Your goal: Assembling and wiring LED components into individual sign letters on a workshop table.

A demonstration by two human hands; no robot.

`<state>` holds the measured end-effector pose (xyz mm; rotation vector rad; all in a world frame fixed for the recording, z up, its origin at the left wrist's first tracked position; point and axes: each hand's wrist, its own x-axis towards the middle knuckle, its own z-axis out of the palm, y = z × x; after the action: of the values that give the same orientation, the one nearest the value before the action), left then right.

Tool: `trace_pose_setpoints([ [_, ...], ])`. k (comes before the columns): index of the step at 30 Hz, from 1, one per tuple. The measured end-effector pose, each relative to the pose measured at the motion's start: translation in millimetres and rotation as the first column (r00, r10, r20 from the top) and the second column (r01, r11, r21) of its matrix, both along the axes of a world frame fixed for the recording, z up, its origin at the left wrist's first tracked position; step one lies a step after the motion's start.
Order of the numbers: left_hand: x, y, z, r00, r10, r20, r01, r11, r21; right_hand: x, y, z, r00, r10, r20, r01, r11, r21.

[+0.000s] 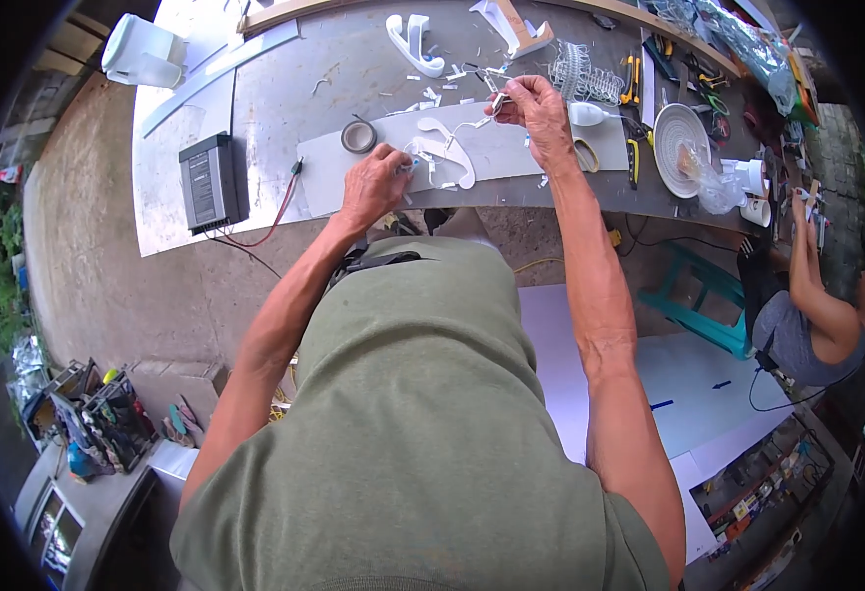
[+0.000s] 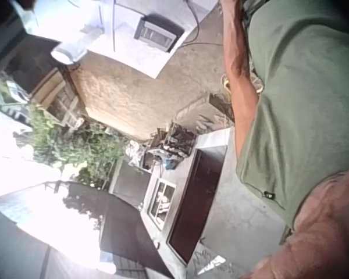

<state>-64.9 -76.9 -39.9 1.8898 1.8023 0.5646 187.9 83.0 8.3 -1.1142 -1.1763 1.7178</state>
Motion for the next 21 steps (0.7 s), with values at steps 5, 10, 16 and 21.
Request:
trace_pose_setpoints([
  [5,-3,-1,16,0.999,-0.044,0.020,0.044,0.999,0.001,11,16,0,0.996,-0.045,-0.080,0.045,0.999,-0.002],
  [10,-15,-5,10,0.988,-0.032,0.154,0.031,0.999,0.008,24,28,-7,0.991,-0.057,-0.119,0.057,0.998,-0.001],
  [16,-26,-18,14,0.992,0.023,0.126,-0.031,0.998,0.059,42,36,-16,0.987,-0.129,-0.095,0.127,0.991,-0.031],
  [21,-26,-21,13,1.000,-0.004,0.014,0.003,0.995,0.102,45,33,-19,0.990,-0.122,-0.075,0.121,0.992,-0.025],
])
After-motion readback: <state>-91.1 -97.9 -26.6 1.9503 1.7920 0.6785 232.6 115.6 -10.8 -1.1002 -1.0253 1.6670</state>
